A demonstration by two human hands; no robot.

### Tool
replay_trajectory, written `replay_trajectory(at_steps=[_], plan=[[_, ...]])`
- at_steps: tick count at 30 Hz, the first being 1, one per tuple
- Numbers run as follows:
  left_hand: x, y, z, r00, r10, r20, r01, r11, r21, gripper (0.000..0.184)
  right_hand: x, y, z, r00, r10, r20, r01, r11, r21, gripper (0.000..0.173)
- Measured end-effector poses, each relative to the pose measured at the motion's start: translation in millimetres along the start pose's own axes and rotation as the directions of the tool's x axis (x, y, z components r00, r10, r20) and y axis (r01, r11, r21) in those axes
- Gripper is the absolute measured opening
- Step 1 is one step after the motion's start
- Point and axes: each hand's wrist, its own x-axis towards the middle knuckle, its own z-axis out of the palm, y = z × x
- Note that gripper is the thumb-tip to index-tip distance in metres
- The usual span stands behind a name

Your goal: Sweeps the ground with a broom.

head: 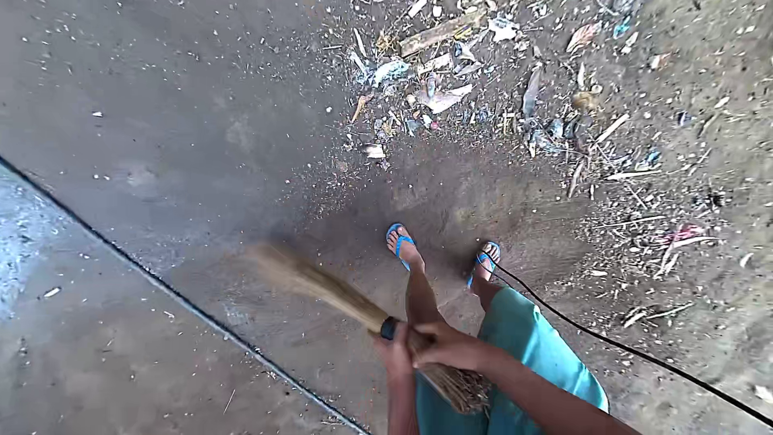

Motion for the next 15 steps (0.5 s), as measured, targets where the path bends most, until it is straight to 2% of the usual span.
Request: replay_trajectory(at_steps=[1, 2, 4, 5, 6, 7, 9, 12, 13, 15], plan=[[5, -6, 25, 0.983, 0.008, 0.182, -0.012, 1.0, 0.019, 0.086, -17, 8, -10, 0.984, 0.01, -0.179, -0.001, 0.999, 0.052, 0.058], [8, -11, 53, 0.925, 0.007, 0.38, -0.027, 0.998, 0.049, 0.09, -37, 15, -17, 0.922, 0.032, -0.385, 0.008, 0.995, 0.103, 0.064], [0, -9, 117, 0.745, -0.045, 0.666, 0.004, 0.998, 0.063, 0.089, -69, 24, -29, 0.699, 0.089, -0.71, 0.036, 0.987, 0.16, 0.073], [-6, -10, 145, 0.677, -0.068, 0.733, 0.042, 0.998, 0.053, 0.092, -82, 22, -37, 0.607, 0.119, -0.786, 0.032, 0.984, 0.173, 0.076], [-15, -9, 164, 0.632, -0.076, 0.771, 0.074, 0.997, 0.038, 0.095, -93, 18, -42, 0.549, 0.135, -0.825, 0.023, 0.984, 0.177, 0.077], [-25, -4, 173, 0.6, -0.058, 0.798, 0.092, 0.996, 0.004, 0.096, -103, 13, -43, 0.523, 0.144, -0.84, 0.017, 0.984, 0.18, 0.08], [-42, 14, 167, 0.553, 0.018, 0.833, 0.082, 0.994, -0.076, 0.097, -118, 6, -31, 0.538, 0.14, -0.831, -0.021, 0.988, 0.153, 0.089], [-55, 35, 118, 0.499, 0.096, 0.861, 0.039, 0.99, -0.133, 0.099, -127, 3, 5, 0.609, 0.089, -0.788, -0.056, 0.996, 0.068, 0.101], [-59, 35, 96, 0.52, 0.125, 0.845, -0.002, 0.989, -0.145, 0.101, -128, 7, 17, 0.649, 0.073, -0.757, -0.044, 0.997, 0.059, 0.102], [-67, 25, 52, 0.648, 0.197, 0.735, -0.095, 0.979, -0.179, 0.105, -123, 19, 36, 0.764, 0.019, -0.645, 0.02, 0.998, 0.054, 0.103]])
